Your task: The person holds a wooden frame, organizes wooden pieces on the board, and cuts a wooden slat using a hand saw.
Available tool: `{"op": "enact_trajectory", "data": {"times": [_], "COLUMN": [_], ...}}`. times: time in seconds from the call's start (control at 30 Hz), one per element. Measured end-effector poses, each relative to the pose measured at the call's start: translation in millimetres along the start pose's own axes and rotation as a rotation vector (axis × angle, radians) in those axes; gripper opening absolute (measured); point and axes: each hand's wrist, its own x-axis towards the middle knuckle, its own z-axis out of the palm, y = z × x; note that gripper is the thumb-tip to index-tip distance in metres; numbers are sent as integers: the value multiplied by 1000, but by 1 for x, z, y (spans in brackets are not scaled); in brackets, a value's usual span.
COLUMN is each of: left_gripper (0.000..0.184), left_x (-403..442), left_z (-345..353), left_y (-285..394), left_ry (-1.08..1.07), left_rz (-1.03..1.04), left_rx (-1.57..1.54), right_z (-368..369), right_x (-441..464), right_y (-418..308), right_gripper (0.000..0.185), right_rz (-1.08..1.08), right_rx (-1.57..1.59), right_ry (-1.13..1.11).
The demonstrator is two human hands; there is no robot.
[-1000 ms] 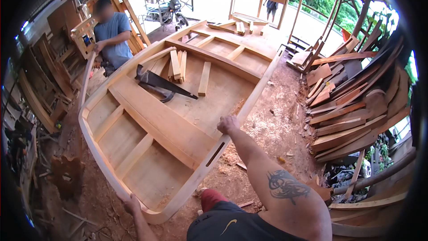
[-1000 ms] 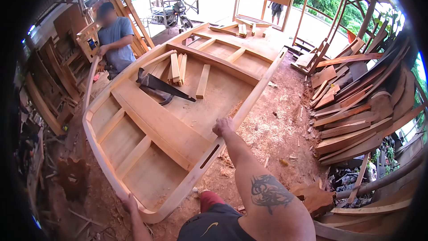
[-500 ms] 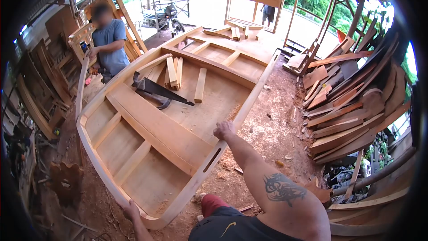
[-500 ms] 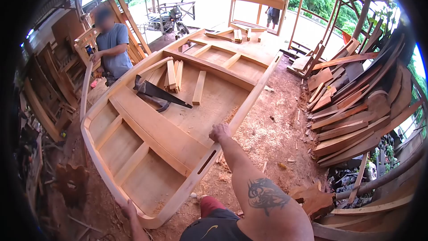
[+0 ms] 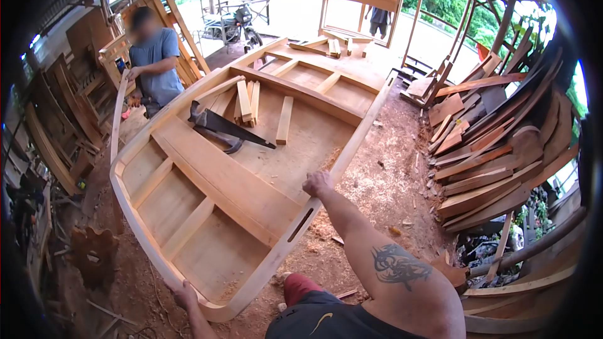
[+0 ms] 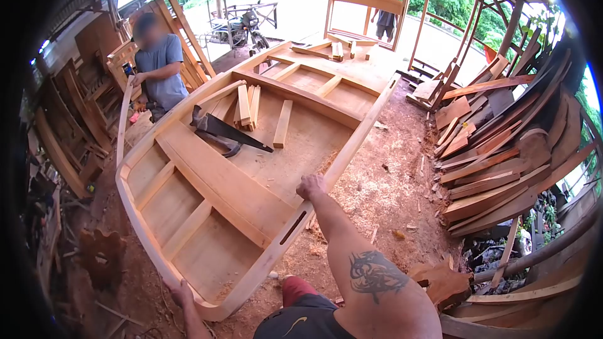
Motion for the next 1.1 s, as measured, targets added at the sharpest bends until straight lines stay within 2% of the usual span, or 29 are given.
{"op": "enact_trajectory", "data": {"times": [1.1], "left_gripper": [93], "left_x": [24], "left_z": [25], "left_y": [-27], "left_ry": [-20], "left_rz": [-3], "left_rx": [40], "right_z": [-10], "right_x": [-4], "right_y": [-2], "right_gripper": [38], "right_rz": [38], "right_rx": [27], "right_ry": [-71]}}
